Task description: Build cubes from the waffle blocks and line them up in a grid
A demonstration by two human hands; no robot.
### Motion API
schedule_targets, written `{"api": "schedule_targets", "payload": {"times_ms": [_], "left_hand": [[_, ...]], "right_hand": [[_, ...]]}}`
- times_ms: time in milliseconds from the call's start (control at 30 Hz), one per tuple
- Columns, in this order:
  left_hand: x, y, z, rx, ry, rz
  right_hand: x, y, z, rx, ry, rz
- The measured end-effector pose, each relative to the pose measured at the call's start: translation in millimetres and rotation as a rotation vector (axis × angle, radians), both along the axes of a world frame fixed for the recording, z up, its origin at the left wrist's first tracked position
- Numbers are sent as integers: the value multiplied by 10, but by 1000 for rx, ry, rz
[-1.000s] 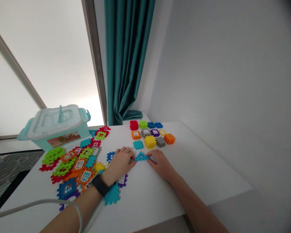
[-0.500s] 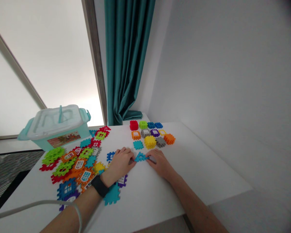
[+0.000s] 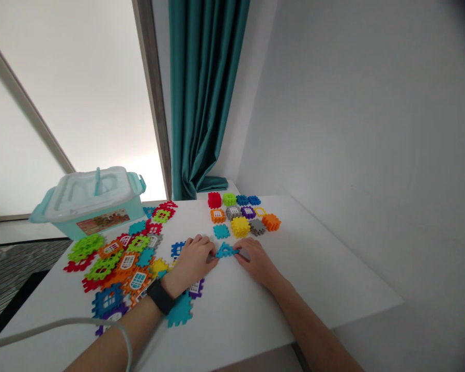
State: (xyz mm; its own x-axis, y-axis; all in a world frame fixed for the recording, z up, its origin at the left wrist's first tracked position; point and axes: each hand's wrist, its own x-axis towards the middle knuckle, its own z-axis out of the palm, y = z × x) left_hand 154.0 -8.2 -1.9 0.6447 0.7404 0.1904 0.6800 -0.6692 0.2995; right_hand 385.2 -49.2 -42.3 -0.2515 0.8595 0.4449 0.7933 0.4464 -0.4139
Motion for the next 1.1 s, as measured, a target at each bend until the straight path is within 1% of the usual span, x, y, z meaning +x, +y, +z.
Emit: {"api": "schedule_targets", "payload": {"times_ms": [167, 333, 467, 600, 733, 867, 1033, 1100], "left_hand": [[-39, 33, 36, -33, 22, -4], [-102, 43, 97, -18, 13, -25], [-182, 47, 199, -19, 32, -49], [-307, 57, 300, -28, 63, -43], [-504, 75, 346, -18, 80, -26], [-775, 105, 352, -18, 77, -6], [-1163, 128, 314, 3, 40, 76], [-1309, 135, 280, 6, 26, 88]], "right_hand": [[14, -16, 11, -14, 63, -16], [3, -34, 60, 4, 135, -7], [-68, -29, 133, 24, 153, 34], [-198, -11, 237, 28, 99, 100], [-376, 20, 338, 12, 12, 168], [-598, 73, 422, 18, -32, 223], [-903, 145, 530, 2, -75, 328], [-1030, 184, 563, -6, -118, 358]]}}
